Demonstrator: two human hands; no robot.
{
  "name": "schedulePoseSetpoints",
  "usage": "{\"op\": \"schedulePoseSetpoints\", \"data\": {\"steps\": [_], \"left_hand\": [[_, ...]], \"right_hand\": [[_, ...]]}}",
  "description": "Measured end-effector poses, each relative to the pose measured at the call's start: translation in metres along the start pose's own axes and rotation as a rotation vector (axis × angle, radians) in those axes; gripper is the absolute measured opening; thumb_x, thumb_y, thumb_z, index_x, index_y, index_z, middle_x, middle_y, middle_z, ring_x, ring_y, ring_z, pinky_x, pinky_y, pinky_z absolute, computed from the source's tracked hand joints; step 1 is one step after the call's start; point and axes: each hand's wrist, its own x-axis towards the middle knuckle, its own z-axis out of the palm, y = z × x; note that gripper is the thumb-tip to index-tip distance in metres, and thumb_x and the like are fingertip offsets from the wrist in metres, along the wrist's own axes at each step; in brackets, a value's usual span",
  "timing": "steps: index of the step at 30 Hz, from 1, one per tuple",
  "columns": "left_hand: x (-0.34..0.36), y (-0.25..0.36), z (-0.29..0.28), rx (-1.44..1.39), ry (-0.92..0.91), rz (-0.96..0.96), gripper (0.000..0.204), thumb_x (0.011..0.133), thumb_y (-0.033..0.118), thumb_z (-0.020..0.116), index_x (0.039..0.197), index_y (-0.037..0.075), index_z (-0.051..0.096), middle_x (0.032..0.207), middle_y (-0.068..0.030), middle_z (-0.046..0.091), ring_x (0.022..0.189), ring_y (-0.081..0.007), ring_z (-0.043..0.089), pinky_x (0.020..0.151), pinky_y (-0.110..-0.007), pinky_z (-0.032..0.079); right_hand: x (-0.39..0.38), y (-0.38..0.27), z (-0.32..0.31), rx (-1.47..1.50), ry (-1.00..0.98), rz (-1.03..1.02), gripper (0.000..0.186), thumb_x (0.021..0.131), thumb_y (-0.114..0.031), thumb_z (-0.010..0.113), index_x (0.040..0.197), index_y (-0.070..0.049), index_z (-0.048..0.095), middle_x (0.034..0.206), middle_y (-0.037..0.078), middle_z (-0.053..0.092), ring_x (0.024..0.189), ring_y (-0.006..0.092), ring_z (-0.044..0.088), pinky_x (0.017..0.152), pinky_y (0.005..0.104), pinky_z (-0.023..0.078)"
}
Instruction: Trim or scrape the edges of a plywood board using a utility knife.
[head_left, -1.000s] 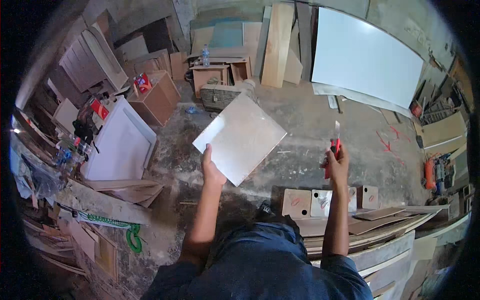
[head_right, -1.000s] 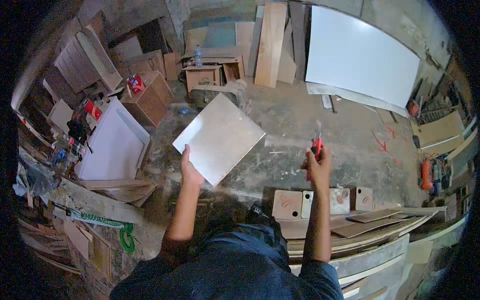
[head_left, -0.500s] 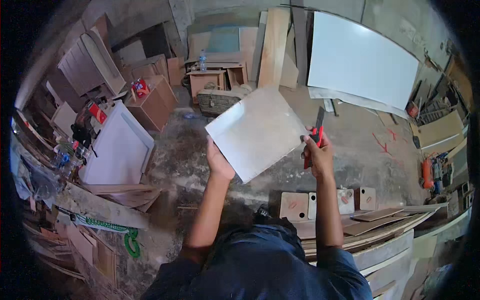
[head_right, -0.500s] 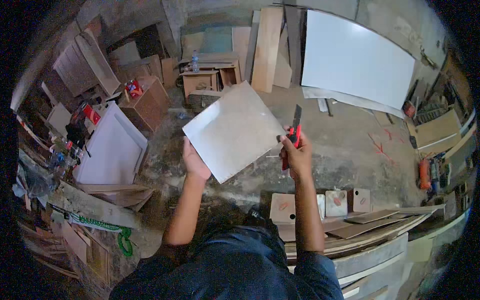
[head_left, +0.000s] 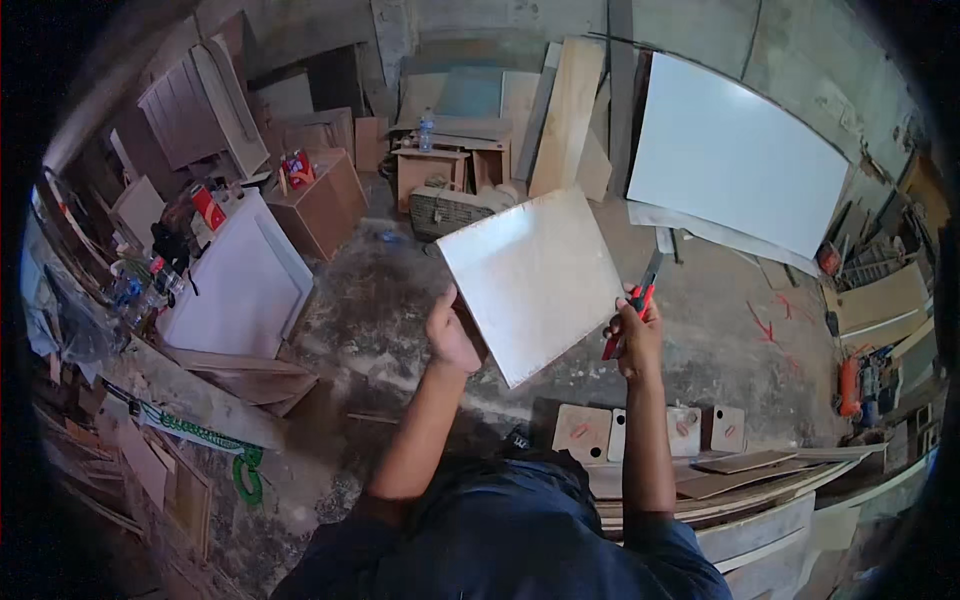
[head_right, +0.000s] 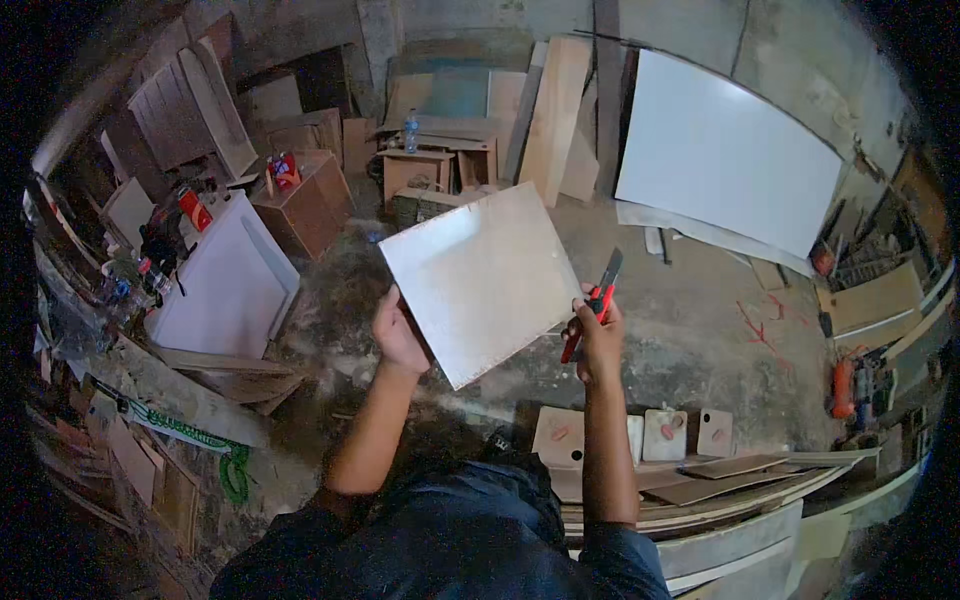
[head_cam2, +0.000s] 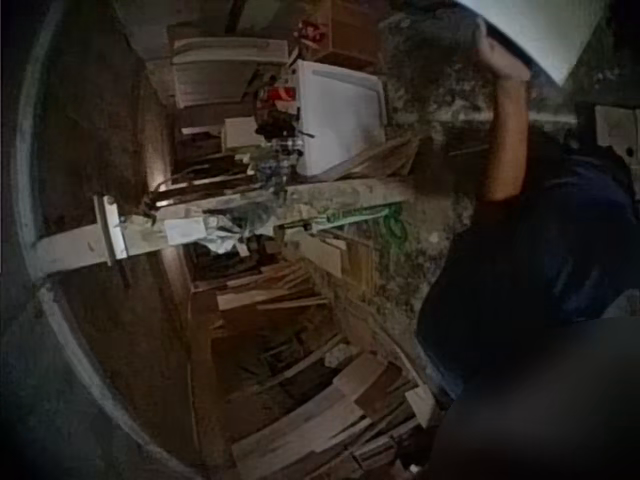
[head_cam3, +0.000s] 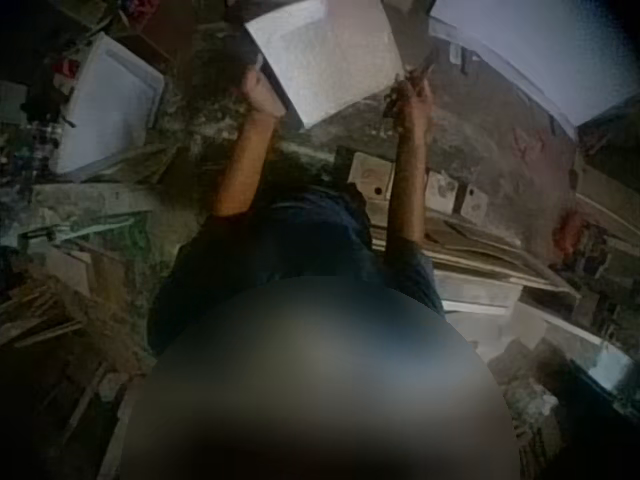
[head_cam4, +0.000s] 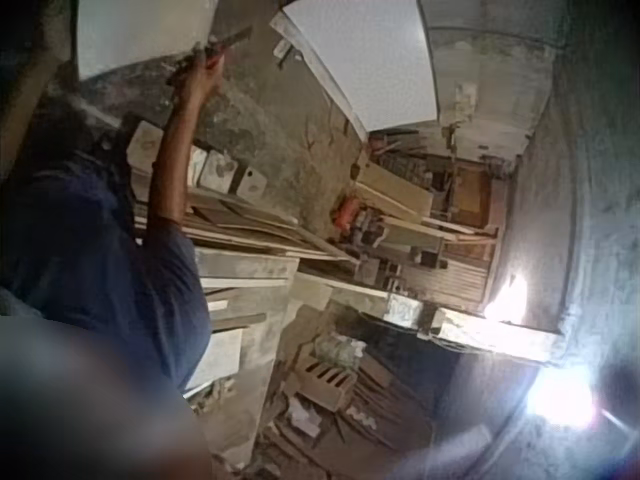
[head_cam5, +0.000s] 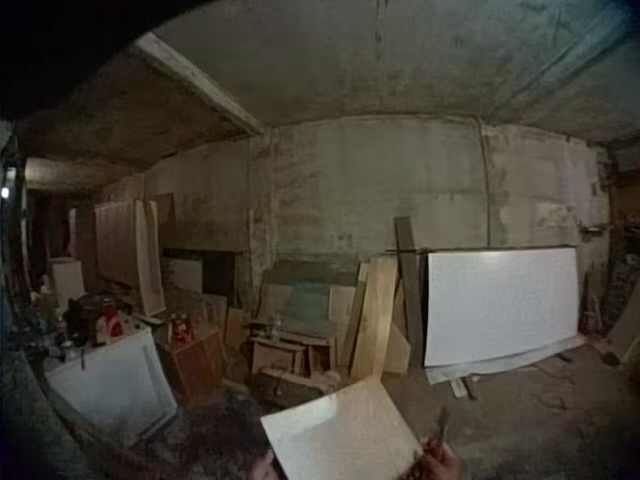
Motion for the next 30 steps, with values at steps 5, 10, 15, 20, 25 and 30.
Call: {"op": "schedulePoseSetpoints", "data": {"steps": [5, 10, 15, 20, 25, 30], "left_hand": [[-0.003, 0.002, 0.010, 0.027, -0.098, -0.016, 0.057, 0.093, 0.035, 0.053, 0.136, -0.002, 0.048, 0.135, -0.0158, 0.055, 0.124, -0.0300, 0.053, 0.106, -0.043, 0.037], [-0.007, 0.003, 0.017, 0.072, -0.066, -0.064, 0.055, 0.091, 0.029, 0.060, 0.135, -0.002, 0.049, 0.134, -0.0128, 0.057, 0.122, -0.0249, 0.054, 0.102, -0.039, 0.042], [-0.009, 0.007, 0.024, 0.215, -0.155, 0.020, 0.052, 0.090, 0.026, 0.058, 0.133, -0.003, 0.051, 0.127, -0.0134, 0.061, 0.119, -0.0217, 0.057, 0.099, -0.036, 0.044], [-0.011, 0.010, 0.025, 0.230, -0.082, -0.012, 0.052, 0.094, 0.033, 0.049, 0.133, -0.003, 0.051, 0.129, -0.0121, 0.060, 0.120, -0.0237, 0.056, 0.102, -0.038, 0.041], [-0.009, 0.012, 0.001, 0.215, -0.060, -0.055, 0.051, 0.097, 0.035, 0.044, 0.133, -0.001, 0.052, 0.131, -0.0114, 0.060, 0.121, -0.0230, 0.055, 0.103, -0.038, 0.040], [-0.002, 0.020, -0.008, 0.289, -0.063, -0.128, 0.076, 0.095, 0.056, 0.047, 0.143, -0.003, 0.040, 0.143, -0.0141, 0.050, 0.134, -0.0259, 0.045, 0.113, -0.041, 0.031]], "right_hand": [[-0.006, 0.003, 0.001, 0.040, -0.029, 0.076, 0.034, 0.091, -0.006, 0.063, 0.124, -0.006, 0.054, 0.074, 0.001, 0.055, 0.054, 0.0124, 0.052, 0.051, 0.0303, 0.047], [-0.010, 0.011, -0.003, 0.028, -0.058, 0.071, 0.033, 0.091, -0.006, 0.063, 0.123, -0.006, 0.054, 0.074, 0.002, 0.055, 0.055, 0.0128, 0.053, 0.051, 0.0302, 0.048], [-0.011, 0.011, -0.002, 0.004, -0.032, 0.097, 0.033, 0.091, -0.007, 0.063, 0.123, -0.007, 0.053, 0.072, 0.002, 0.056, 0.055, 0.0129, 0.053, 0.050, 0.0305, 0.048], [-0.013, 0.014, -0.009, 0.050, -0.047, 0.048, 0.033, 0.093, -0.007, 0.062, 0.124, -0.008, 0.052, 0.072, 0.001, 0.054, 0.056, 0.0129, 0.053, 0.051, 0.0304, 0.047], [-0.019, 0.012, -0.011, 0.053, -0.041, -0.038, 0.031, 0.093, -0.006, 0.061, 0.122, -0.010, 0.052, 0.072, 0.001, 0.053, 0.059, 0.0125, 0.053, 0.053, 0.0298, 0.046], [-0.016, 0.016, -0.018, 0.121, 0.021, -0.079, 0.031, 0.093, -0.003, 0.060, 0.124, -0.005, 0.054, 0.075, 0.001, 0.056, 0.059, 0.0106, 0.052, 0.054, 0.0274, 0.046]]}}
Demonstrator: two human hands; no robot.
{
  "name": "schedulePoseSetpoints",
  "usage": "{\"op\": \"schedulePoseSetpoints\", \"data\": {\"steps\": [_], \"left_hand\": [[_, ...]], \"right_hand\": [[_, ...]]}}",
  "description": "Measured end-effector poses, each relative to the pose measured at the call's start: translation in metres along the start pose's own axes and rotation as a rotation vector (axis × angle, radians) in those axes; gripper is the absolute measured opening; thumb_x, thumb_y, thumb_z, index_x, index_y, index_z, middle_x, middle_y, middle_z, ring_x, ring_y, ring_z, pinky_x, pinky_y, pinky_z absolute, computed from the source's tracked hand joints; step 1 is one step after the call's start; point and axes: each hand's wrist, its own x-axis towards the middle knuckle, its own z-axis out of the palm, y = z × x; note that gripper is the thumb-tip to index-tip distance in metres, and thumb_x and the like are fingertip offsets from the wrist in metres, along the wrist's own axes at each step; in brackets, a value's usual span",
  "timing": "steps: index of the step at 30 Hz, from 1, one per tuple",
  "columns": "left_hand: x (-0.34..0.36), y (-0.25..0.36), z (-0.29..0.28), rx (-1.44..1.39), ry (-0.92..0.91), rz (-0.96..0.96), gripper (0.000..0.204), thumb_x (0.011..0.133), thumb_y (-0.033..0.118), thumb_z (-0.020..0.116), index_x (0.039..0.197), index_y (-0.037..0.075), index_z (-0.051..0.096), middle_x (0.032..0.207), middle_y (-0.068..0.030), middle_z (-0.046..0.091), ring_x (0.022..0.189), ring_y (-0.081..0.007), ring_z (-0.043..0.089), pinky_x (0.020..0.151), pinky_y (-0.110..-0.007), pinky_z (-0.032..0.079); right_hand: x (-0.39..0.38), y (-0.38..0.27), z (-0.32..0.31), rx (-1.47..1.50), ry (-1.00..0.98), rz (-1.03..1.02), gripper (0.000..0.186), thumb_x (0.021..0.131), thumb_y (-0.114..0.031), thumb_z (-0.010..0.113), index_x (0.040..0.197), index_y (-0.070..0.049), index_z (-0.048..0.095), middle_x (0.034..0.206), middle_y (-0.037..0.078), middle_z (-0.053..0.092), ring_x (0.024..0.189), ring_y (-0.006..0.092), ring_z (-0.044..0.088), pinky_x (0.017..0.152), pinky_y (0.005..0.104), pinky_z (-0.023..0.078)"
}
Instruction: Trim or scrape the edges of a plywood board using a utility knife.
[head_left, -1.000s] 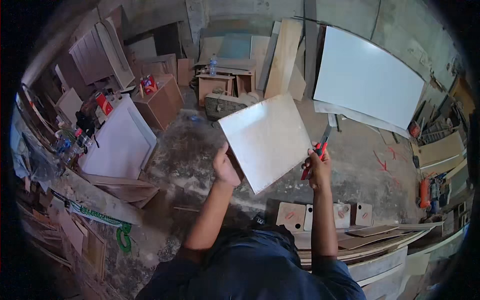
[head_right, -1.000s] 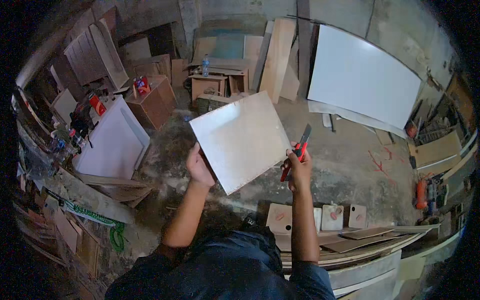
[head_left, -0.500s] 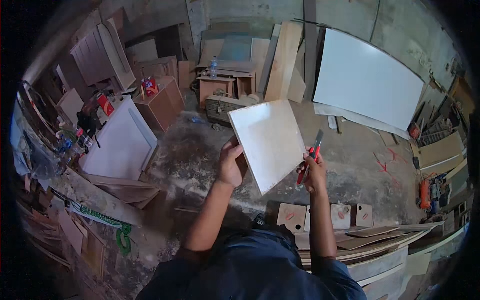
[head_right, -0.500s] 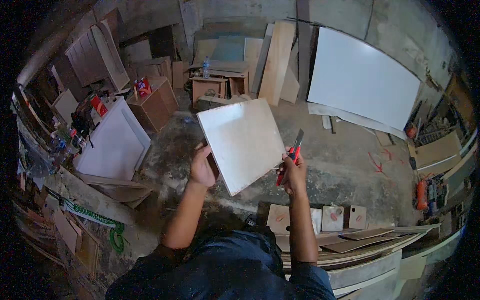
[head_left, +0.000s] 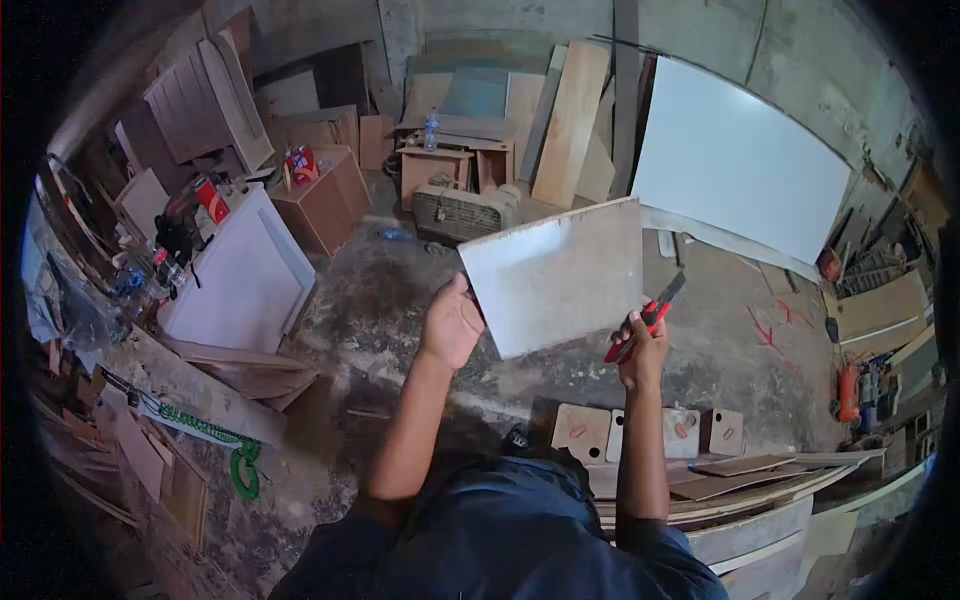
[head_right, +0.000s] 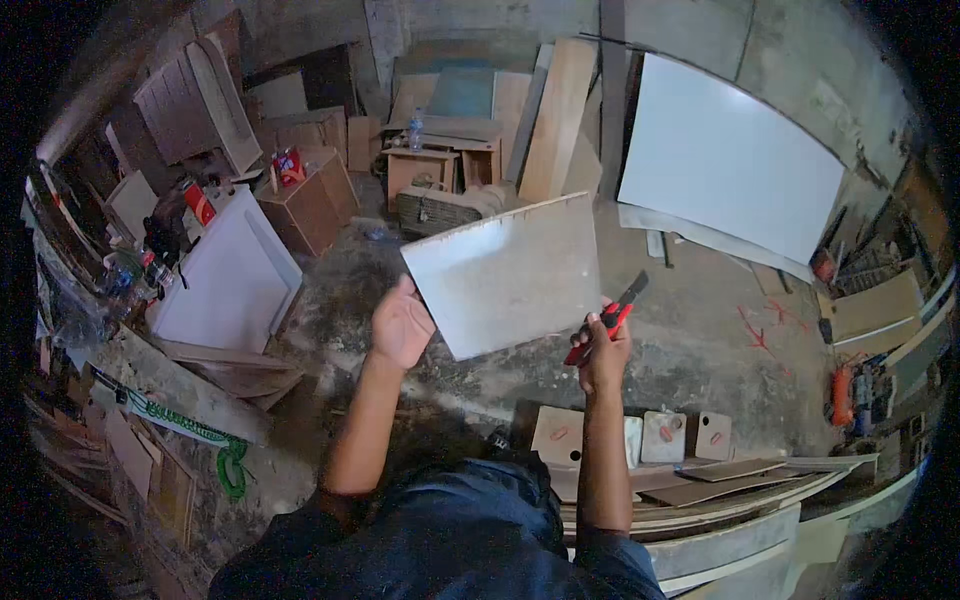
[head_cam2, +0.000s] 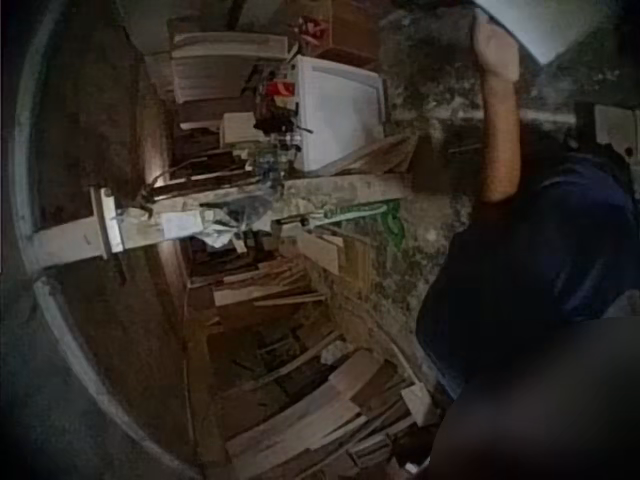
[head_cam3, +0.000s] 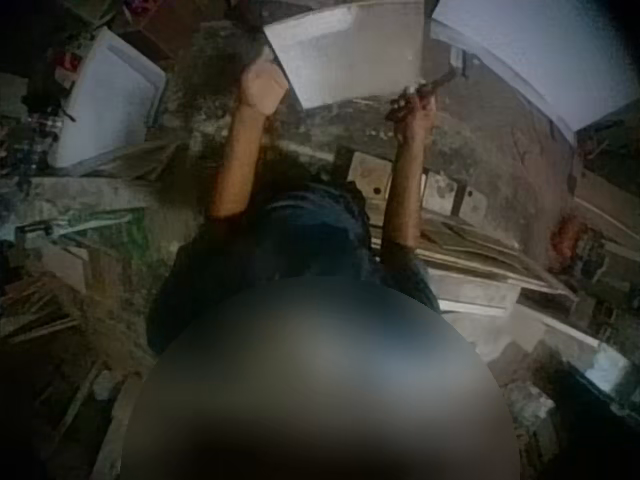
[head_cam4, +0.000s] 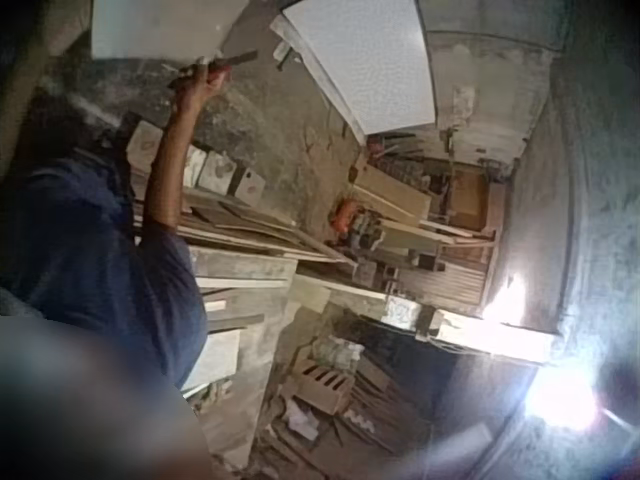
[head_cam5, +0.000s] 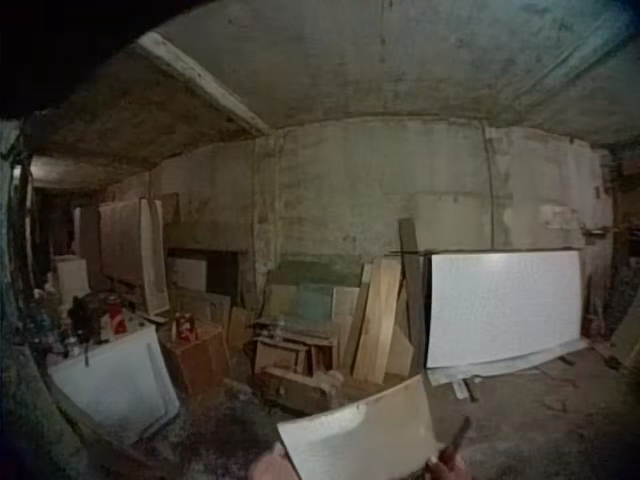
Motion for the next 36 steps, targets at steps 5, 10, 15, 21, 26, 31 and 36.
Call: {"op": "schedulePoseSetpoints", "data": {"steps": [5, 10, 15, 21, 26, 31, 36], "left_hand": [[-0.013, 0.023, 0.037, -0.535, -0.315, -0.087, 0.116, 0.079, 0.083, 0.044, 0.154, 0.000, 0.013, 0.156, -0.0201, 0.029, 0.145, -0.0310, 0.027, 0.120, -0.044, 0.016], [-0.011, 0.023, 0.032, -0.652, -0.387, -0.085, 0.130, 0.068, 0.090, 0.048, 0.156, 0.005, 0.004, 0.159, -0.0222, 0.021, 0.147, -0.0325, 0.021, 0.121, -0.045, 0.010], [-0.011, 0.026, 0.046, -0.616, -0.360, -0.056, 0.134, 0.063, 0.095, 0.044, 0.157, 0.010, 0.001, 0.160, -0.0230, 0.015, 0.149, -0.0336, 0.016, 0.120, -0.049, 0.007], [-0.010, 0.032, 0.063, -0.556, -0.381, 0.004, 0.143, 0.053, 0.102, 0.040, 0.158, 0.013, -0.002, 0.161, -0.0232, 0.009, 0.150, -0.0334, 0.011, 0.120, -0.051, 0.004], [-0.009, 0.034, 0.066, -0.484, -0.384, 0.060, 0.142, 0.054, 0.102, 0.037, 0.158, 0.013, 0.000, 0.161, -0.0240, 0.004, 0.150, -0.0346, 0.005, 0.119, -0.054, 0.003], [-0.005, 0.028, 0.067, -0.368, -0.317, 0.166, 0.137, 0.058, 0.102, 0.035, 0.158, 0.014, 0.001, 0.162, -0.0215, 0.006, 0.149, -0.0323, 0.011, 0.120, -0.050, 0.007], [0.001, 0.023, 0.056, -0.216, -0.316, 0.250, 0.123, 0.069, 0.097, 0.029, 0.158, 0.019, -0.004, 0.164, -0.0140, 0.006, 0.149, -0.0290, 0.013, 0.119, -0.045, 0.012]], "right_hand": [[0.003, -0.005, -0.002, 0.057, 0.157, -0.038, 0.034, 0.094, -0.005, 0.060, 0.127, -0.001, 0.054, 0.074, 0.002, 0.057, 0.059, 0.0104, 0.052, 0.054, 0.0260, 0.046], [0.002, -0.002, -0.007, 0.125, 0.078, -0.054, 0.036, 0.095, -0.004, 0.058, 0.130, 0.000, 0.051, 0.077, 0.002, 0.059, 0.061, 0.0103, 0.053, 0.055, 0.0247, 0.046], [0.001, -0.004, -0.006, 0.107, 0.093, -0.092, 0.035, 0.096, -0.004, 0.056, 0.131, 0.000, 0.051, 0.083, 0.001, 0.059, 0.062, 0.0077, 0.052, 0.056, 0.0224, 0.046], [0.002, -0.002, -0.008, 0.109, 0.102, -0.104, 0.040, 0.097, -0.005, 0.054, 0.136, 0.000, 0.046, 0.082, -0.002, 0.056, 0.065, 0.0069, 0.051, 0.059, 0.0214, 0.046], [-0.002, -0.005, -0.002, 0.157, 0.093, -0.150, 0.045, 0.096, -0.006, 0.056, 0.138, 0.001, 0.043, 0.084, -0.002, 0.055, 0.066, 0.0071, 0.049, 0.060, 0.0222, 0.046], [-0.002, -0.013, 0.003, 0.186, 0.109, -0.213, 0.047, 0.096, -0.008, 0.058, 0.139, 0.003, 0.042, 0.086, -0.002, 0.054, 0.066, 0.0060, 0.049, 0.060, 0.0210, 0.044], [0.000, -0.014, -0.001, 0.167, 0.113, -0.238, 0.047, 0.095, -0.009, 0.060, 0.138, 0.003, 0.043, 0.085, -0.003, 0.054, 0.066, 0.0053, 0.048, 0.059, 0.0204, 0.043]]}}
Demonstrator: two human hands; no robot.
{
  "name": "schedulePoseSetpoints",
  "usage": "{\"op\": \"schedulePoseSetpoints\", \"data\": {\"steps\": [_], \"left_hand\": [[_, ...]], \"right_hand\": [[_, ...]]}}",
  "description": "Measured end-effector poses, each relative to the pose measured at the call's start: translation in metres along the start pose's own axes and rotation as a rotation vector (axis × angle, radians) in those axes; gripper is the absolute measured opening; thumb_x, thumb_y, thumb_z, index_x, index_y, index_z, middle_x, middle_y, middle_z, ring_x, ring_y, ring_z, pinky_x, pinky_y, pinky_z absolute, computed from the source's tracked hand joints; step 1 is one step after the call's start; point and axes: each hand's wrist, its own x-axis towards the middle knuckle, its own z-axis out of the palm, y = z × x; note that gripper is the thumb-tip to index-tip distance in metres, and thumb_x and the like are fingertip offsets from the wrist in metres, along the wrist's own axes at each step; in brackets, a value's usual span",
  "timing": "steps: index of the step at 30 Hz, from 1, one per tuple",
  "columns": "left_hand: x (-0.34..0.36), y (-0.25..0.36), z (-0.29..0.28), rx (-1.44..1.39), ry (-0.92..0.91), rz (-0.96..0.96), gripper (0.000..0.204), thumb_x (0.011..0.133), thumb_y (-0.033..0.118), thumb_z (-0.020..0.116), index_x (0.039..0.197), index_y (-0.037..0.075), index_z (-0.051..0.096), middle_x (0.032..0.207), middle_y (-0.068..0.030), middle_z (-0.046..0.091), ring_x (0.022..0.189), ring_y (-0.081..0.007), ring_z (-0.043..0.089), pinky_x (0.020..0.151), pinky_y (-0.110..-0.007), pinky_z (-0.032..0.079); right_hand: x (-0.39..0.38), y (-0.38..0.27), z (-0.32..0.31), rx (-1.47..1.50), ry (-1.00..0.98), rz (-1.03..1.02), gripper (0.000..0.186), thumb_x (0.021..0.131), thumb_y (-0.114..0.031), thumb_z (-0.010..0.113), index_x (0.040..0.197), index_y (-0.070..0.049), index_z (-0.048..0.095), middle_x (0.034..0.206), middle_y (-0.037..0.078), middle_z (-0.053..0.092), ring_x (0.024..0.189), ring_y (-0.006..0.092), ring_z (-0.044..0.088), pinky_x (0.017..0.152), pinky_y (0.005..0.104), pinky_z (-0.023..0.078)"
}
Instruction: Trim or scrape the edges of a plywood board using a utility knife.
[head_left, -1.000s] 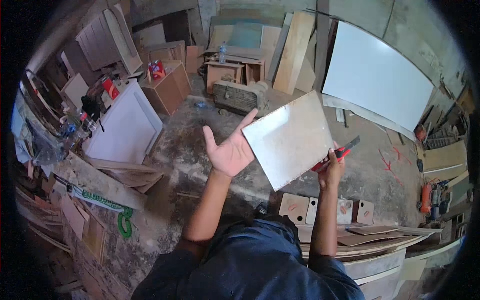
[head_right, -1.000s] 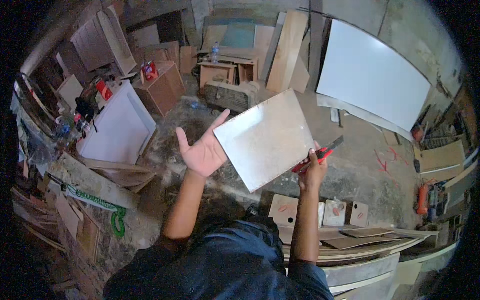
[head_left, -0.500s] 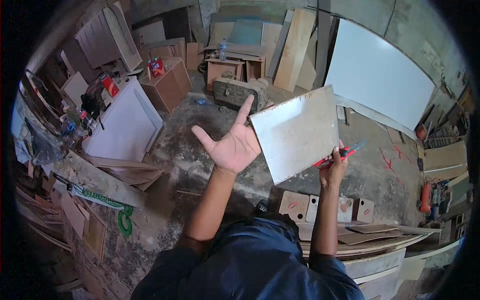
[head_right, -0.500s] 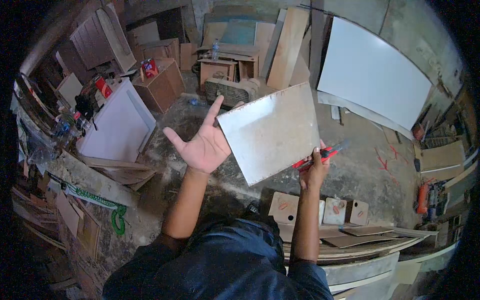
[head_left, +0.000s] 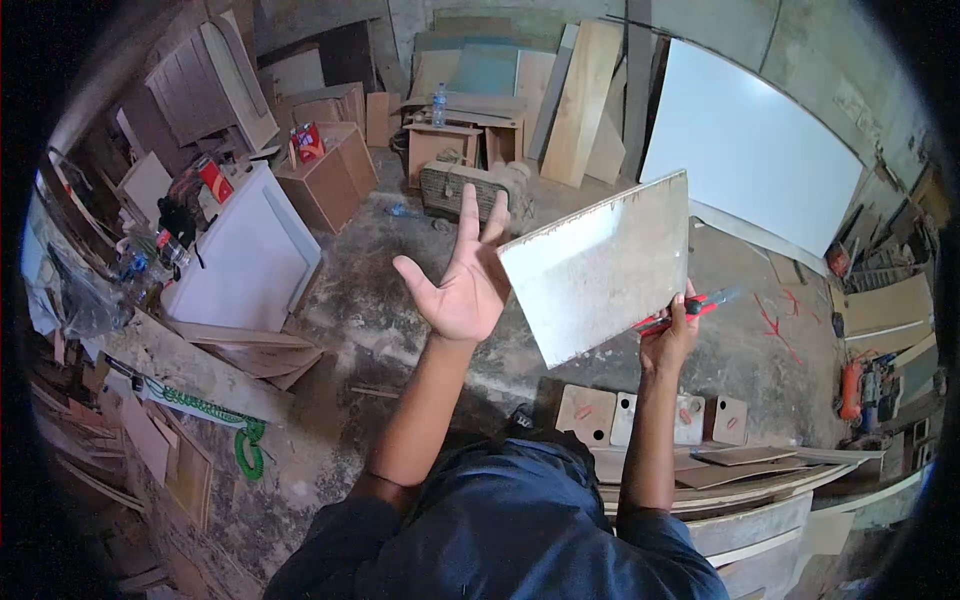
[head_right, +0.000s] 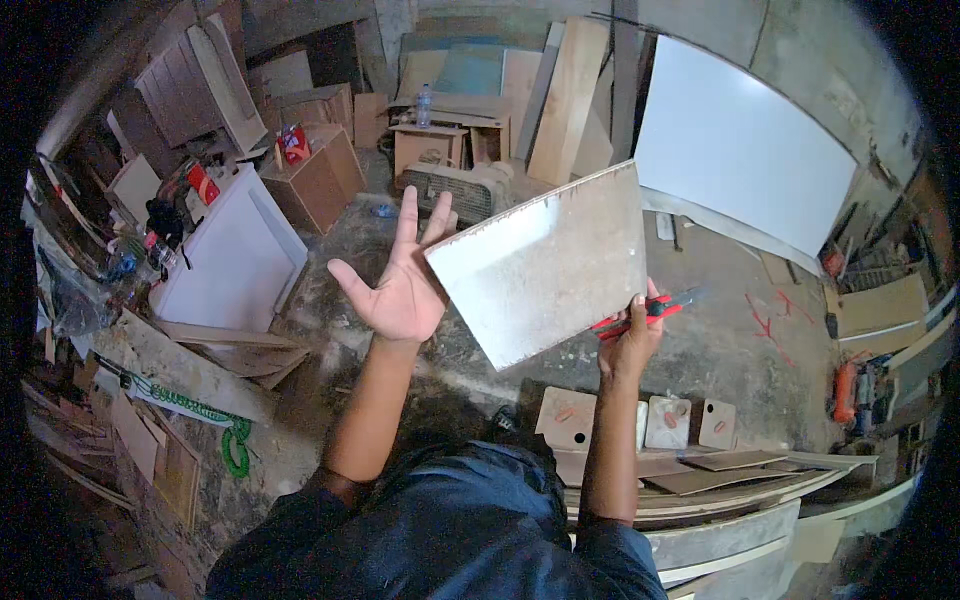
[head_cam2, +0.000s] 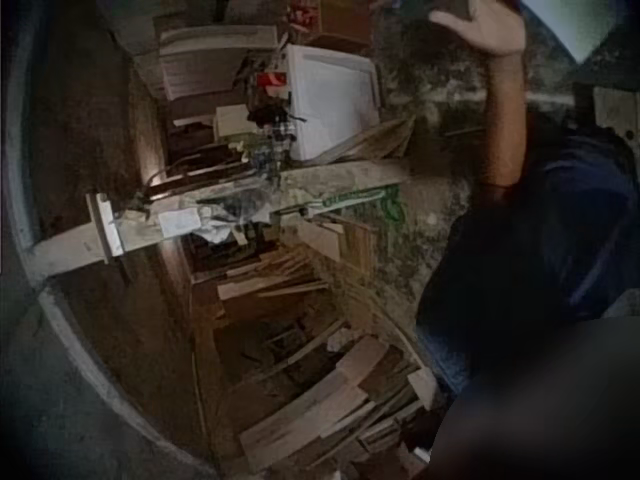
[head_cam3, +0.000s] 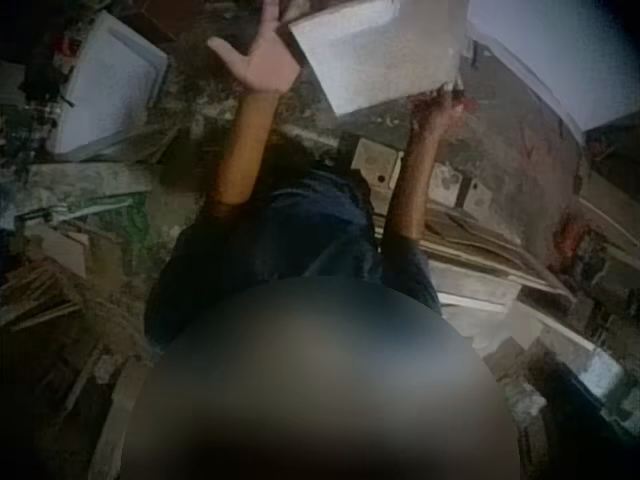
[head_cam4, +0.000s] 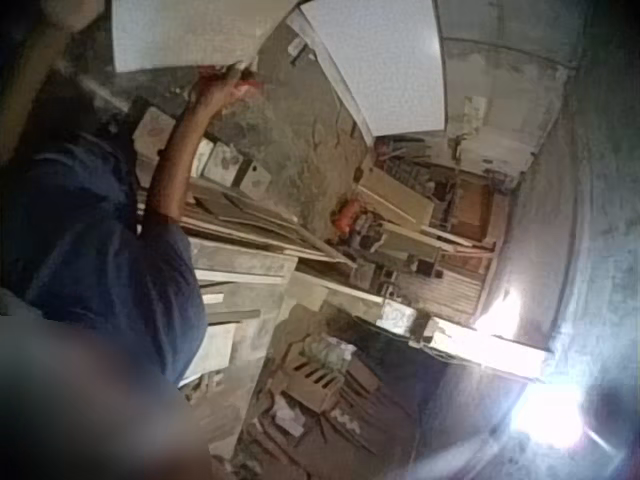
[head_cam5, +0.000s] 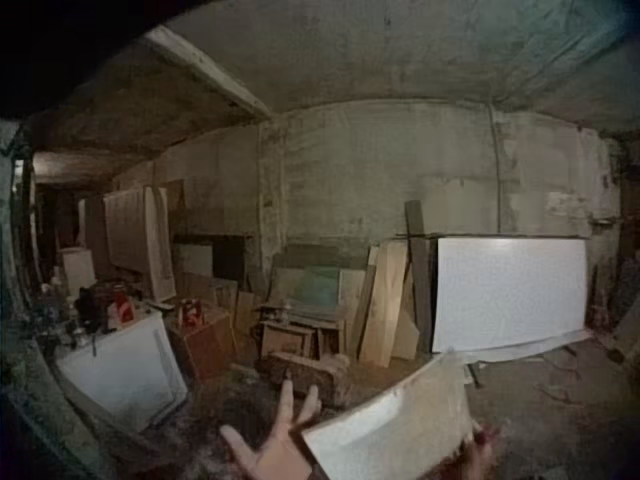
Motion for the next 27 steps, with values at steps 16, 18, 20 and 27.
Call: {"op": "schedulePoseSetpoints", "data": {"steps": [16, 18, 20, 27], "left_hand": [[0.004, -0.003, -0.003, 0.128, -0.019, -0.006, 0.118, 0.072, 0.096, 0.025, 0.158, 0.021, -0.007, 0.164, -0.0136, 0.001, 0.147, -0.0283, 0.021, 0.117, -0.044, 0.018], [0.003, -0.004, -0.004, 0.120, -0.018, -0.009, 0.118, 0.072, 0.096, 0.025, 0.157, 0.021, -0.008, 0.164, -0.0135, 0.001, 0.147, -0.0288, 0.021, 0.118, -0.044, 0.017], [0.004, -0.003, -0.001, 0.075, 0.020, -0.002, 0.123, 0.069, 0.097, 0.025, 0.157, 0.016, -0.005, 0.162, -0.0236, -0.002, 0.151, -0.0332, -0.002, 0.119, -0.051, 0.004], [0.004, -0.006, -0.005, 0.056, -0.007, -0.030, 0.125, 0.069, 0.097, 0.027, 0.157, 0.016, -0.007, 0.161, -0.0242, -0.004, 0.150, -0.0366, -0.005, 0.119, -0.052, 0.003]], "right_hand": [[0.001, 0.004, -0.003, -0.053, -0.019, 0.013, 0.048, 0.093, -0.012, 0.064, 0.135, 0.001, 0.045, 0.084, -0.002, 0.056, 0.063, 0.0067, 0.050, 0.057, 0.0225, 0.045], [0.002, 0.005, -0.006, -0.052, -0.022, 0.020, 0.048, 0.093, -0.012, 0.065, 0.135, 0.001, 0.045, 0.083, -0.002, 0.056, 0.062, 0.0068, 0.050, 0.056, 0.0227, 0.045], [0.001, 0.003, -0.008, -0.076, -0.055, 0.043, 0.048, 0.093, -0.012, 0.065, 0.135, 0.001, 0.045, 0.081, -0.003, 0.055, 0.063, 0.0068, 0.050, 0.057, 0.0226, 0.045], [-0.002, 0.003, -0.005, -0.062, -0.048, 0.046, 0.042, 0.094, -0.008, 0.062, 0.132, 0.002, 0.048, 0.089, 0.001, 0.061, 0.067, 0.0073, 0.053, 0.060, 0.0227, 0.045]]}}
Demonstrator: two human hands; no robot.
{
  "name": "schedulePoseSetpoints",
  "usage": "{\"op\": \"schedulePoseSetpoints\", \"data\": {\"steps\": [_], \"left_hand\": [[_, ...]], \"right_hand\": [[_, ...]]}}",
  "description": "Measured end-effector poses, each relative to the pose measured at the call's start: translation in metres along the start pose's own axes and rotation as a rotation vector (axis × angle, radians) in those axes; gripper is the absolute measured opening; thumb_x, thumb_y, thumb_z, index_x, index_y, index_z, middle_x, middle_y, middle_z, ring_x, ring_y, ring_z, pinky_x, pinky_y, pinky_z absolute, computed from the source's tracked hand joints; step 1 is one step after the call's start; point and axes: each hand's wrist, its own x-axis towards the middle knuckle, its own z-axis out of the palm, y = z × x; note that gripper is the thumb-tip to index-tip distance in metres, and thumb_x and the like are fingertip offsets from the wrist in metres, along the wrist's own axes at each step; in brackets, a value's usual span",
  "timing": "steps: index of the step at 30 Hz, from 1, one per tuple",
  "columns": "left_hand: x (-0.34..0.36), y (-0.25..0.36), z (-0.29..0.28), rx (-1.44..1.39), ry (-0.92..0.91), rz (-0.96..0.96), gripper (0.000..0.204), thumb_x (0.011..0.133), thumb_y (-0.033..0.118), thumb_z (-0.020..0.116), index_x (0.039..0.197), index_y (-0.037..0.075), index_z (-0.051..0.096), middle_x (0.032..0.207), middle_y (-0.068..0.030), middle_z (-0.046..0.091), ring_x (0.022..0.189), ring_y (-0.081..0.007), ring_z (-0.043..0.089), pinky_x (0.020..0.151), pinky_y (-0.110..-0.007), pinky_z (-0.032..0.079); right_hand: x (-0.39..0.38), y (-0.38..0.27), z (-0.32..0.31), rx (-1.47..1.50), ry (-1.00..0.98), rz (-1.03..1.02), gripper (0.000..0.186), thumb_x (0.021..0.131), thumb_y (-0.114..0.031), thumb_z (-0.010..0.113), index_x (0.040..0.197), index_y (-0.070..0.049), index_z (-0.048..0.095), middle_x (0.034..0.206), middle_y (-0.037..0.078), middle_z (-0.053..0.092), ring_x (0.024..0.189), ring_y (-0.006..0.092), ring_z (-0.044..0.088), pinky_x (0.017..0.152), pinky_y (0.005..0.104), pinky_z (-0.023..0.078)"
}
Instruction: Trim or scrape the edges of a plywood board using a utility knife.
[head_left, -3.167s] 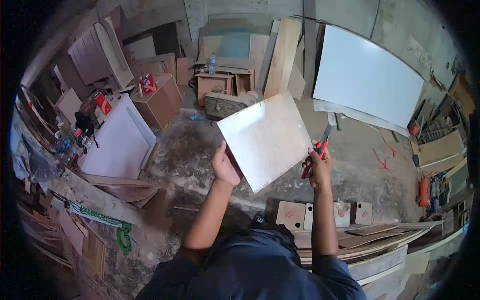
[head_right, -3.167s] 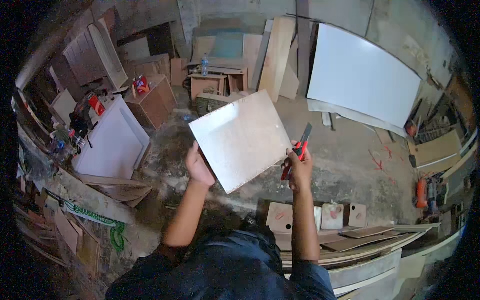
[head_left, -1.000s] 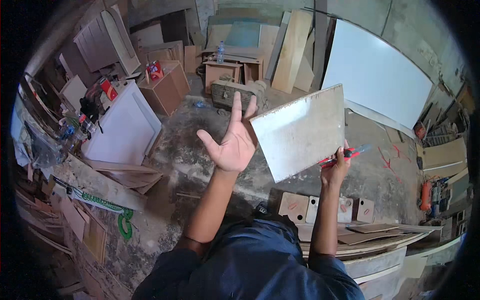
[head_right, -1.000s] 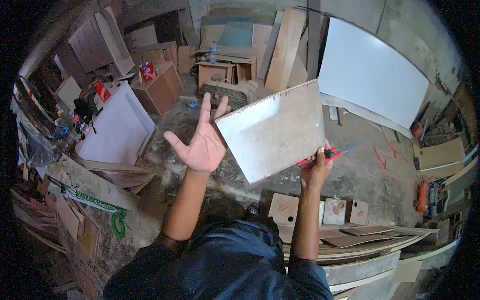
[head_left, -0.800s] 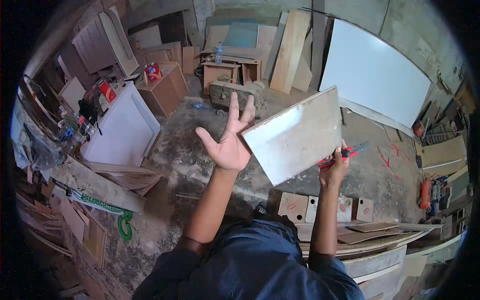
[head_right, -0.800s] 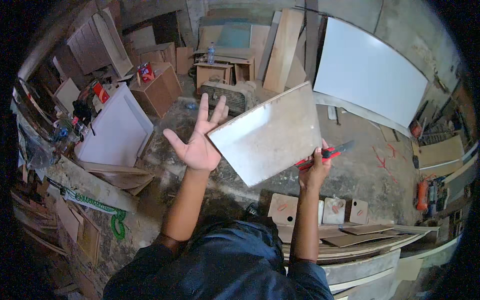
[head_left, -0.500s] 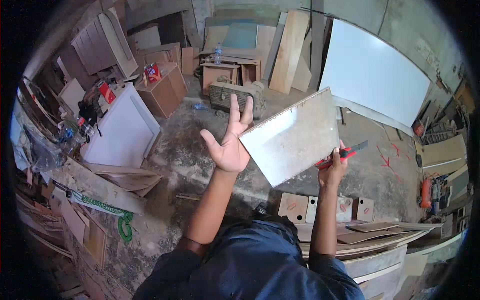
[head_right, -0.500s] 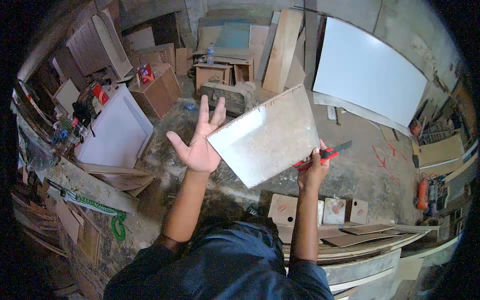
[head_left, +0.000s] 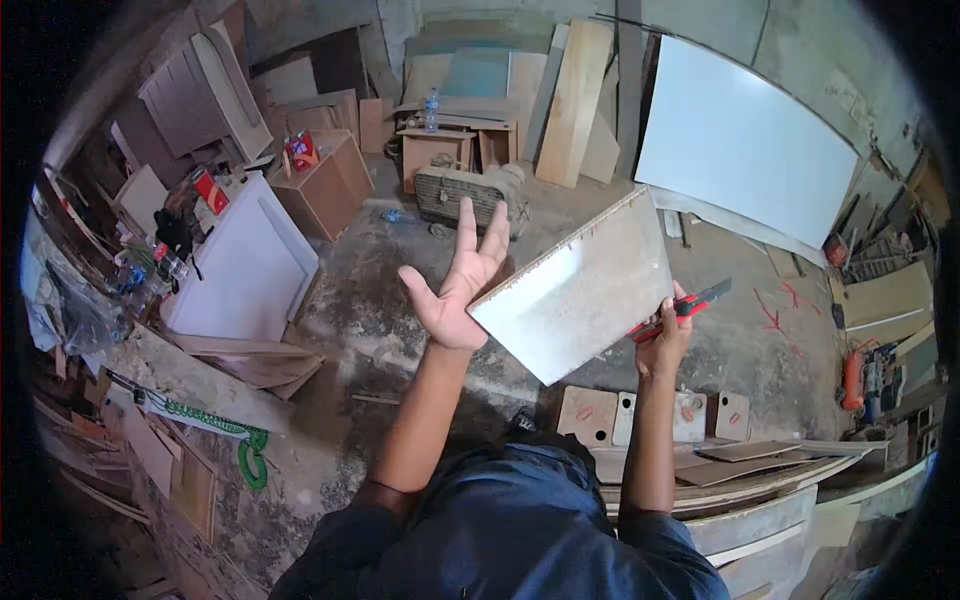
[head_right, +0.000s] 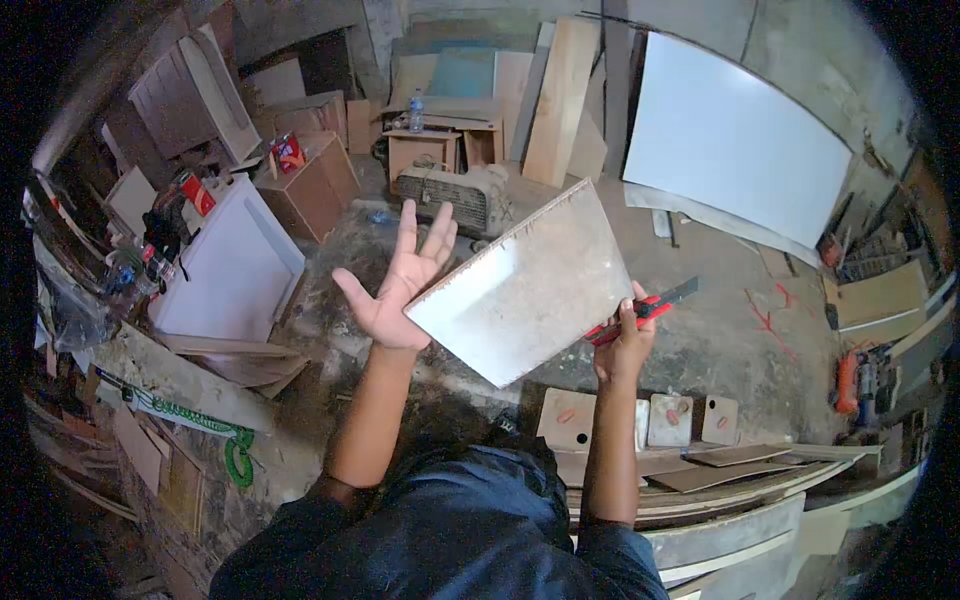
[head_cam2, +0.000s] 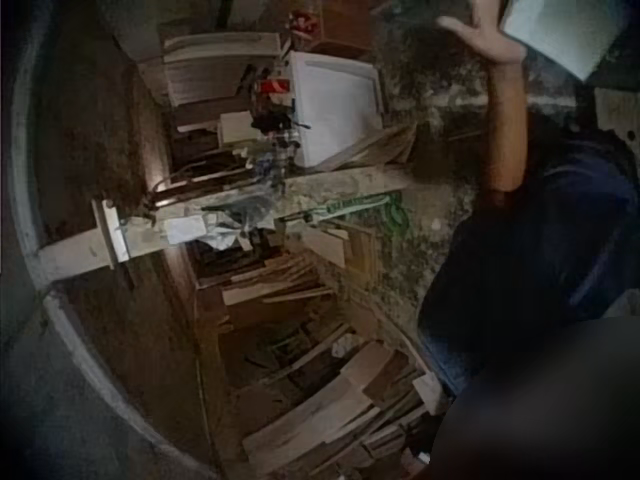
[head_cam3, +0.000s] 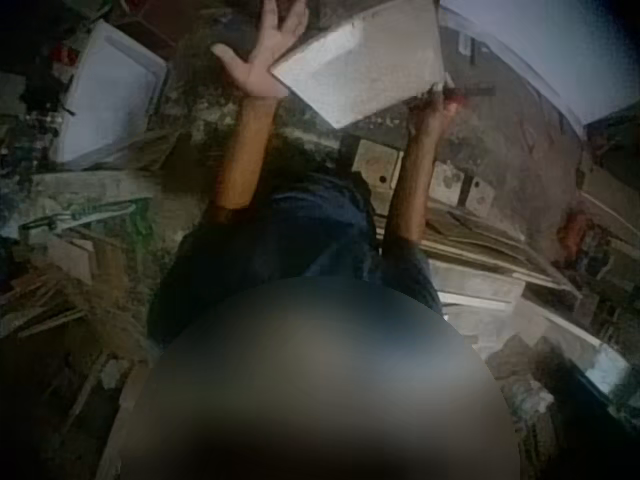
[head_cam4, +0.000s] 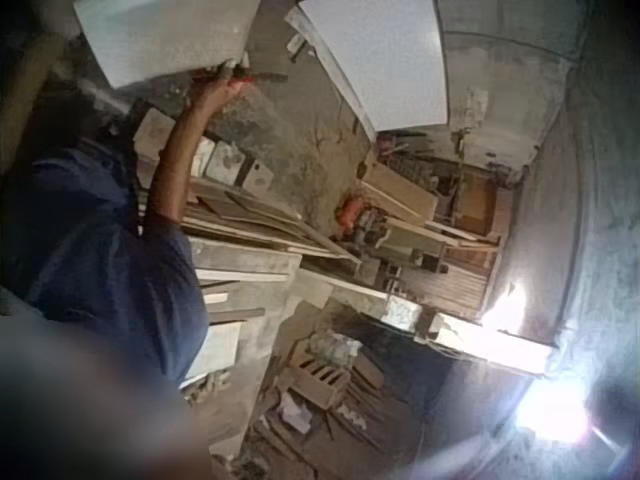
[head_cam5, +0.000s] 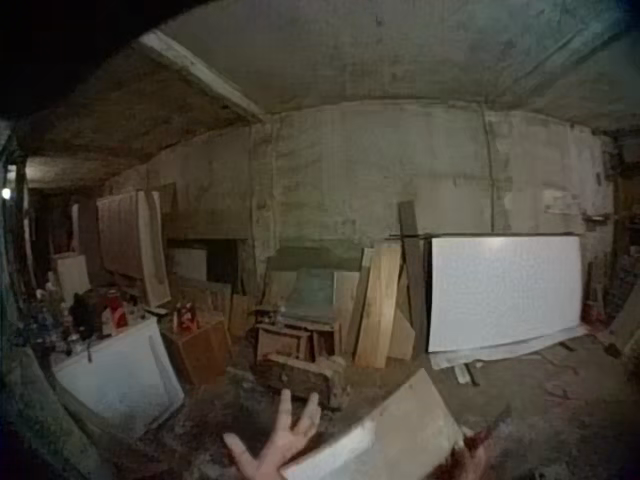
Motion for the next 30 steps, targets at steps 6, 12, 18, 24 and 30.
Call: {"op": "schedulePoseSetpoints", "data": {"steps": [6, 12, 18, 24, 30], "left_hand": [[-0.023, -0.018, -0.024, 0.216, -0.174, -0.100, 0.100, 0.085, 0.067, 0.060, 0.154, 0.005, 0.024, 0.156, -0.0155, 0.031, 0.140, -0.0201, 0.036, 0.113, -0.036, 0.029], [-0.021, -0.018, -0.010, 0.741, 0.154, -0.267, 0.047, 0.091, 0.021, 0.069, 0.130, -0.001, 0.055, 0.125, -0.0084, 0.061, 0.116, -0.0184, 0.055, 0.100, -0.034, 0.042], [-0.014, -0.024, 0.004, 1.085, 0.288, -0.047, 0.029, 0.095, 0.020, 0.064, 0.112, -0.004, 0.067, 0.092, -0.0075, 0.071, 0.084, -0.0129, 0.063, 0.074, -0.029, 0.050], [-0.004, -0.023, 0.010, 1.272, 0.310, 0.065, 0.026, 0.094, 0.013, 0.063, 0.114, -0.003, 0.067, 0.091, -0.0150, 0.072, 0.081, -0.0163, 0.069, 0.071, -0.031, 0.052], [0.006, -0.017, 0.015, 1.515, 0.104, 0.451, 0.038, 0.086, -0.001, 0.064, 0.124, -0.001, 0.063, 0.106, -0.0227, 0.070, 0.095, -0.0362, 0.070, 0.078, -0.038, 0.055]], "right_hand": [[0.007, 0.005, 0.000, 0.044, 0.001, 0.008, 0.042, 0.095, -0.007, 0.059, 0.134, 0.002, 0.047, 0.088, 0.001, 0.060, 0.066, 0.0078, 0.052, 0.060, 0.0234, 0.045], [0.012, 0.003, 0.003, -0.048, -0.043, 0.036, 0.036, 0.097, -0.007, 0.057, 0.132, -0.001, 0.050, 0.091, 0.000, 0.060, 0.065, 0.0081, 0.049, 0.060, 0.0242, 0.045], [0.014, -0.004, 0.020, -0.348, -0.033, -0.078, 0.026, 0.096, -0.003, 0.055, 0.121, -0.002, 0.058, 0.089, 0.001, 0.056, 0.068, 0.0096, 0.050, 0.063, 0.0259, 0.045], [-0.021, -0.049, 0.092, -1.105, -0.484, -0.404, 0.013, 0.090, -0.014, 0.061, 0.094, -0.001, 0.061, 0.072, 0.009, 0.054, 0.065, 0.0197, 0.054, 0.059, 0.0332, 0.041], [-0.023, -0.078, 0.125, -1.340, -0.562, -0.570, 0.043, 0.090, -0.044, 0.063, 0.081, -0.003, 0.055, 0.076, 0.019, 0.060, 0.073, 0.0416, 0.061, 0.062, 0.0488, 0.047]]}}
